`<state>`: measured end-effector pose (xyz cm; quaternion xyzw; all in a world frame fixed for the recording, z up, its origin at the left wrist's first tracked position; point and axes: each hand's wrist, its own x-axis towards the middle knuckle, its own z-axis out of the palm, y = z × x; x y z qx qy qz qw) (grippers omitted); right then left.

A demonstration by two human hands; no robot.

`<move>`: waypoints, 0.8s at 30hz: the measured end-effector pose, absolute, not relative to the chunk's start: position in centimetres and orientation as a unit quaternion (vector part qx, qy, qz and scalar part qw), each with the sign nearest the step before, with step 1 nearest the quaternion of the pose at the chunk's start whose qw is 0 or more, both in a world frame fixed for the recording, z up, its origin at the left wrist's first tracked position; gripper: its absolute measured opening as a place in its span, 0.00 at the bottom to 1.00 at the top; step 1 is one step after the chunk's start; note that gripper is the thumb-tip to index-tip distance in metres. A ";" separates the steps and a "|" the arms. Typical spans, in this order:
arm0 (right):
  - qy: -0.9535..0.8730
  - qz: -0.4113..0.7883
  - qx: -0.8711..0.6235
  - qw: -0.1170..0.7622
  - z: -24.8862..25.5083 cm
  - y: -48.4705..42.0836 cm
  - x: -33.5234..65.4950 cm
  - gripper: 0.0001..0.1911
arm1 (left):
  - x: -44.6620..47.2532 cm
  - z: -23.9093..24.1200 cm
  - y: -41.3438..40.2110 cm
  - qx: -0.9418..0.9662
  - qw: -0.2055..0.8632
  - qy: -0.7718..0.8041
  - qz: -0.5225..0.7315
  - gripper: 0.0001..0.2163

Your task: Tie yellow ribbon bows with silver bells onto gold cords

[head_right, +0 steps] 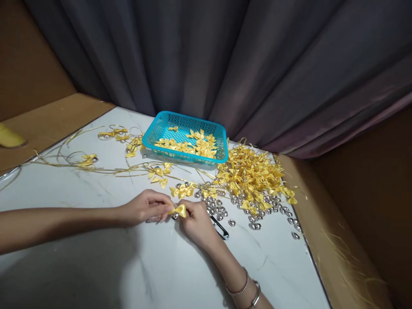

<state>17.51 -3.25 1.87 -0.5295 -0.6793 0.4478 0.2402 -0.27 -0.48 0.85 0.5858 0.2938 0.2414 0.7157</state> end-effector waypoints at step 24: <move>-0.654 0.576 -0.458 0.176 6.1 -4.2 20.0 0.22 | -0.3 0.6 -0.5 0.580 0.709 0.296 0.272 0.14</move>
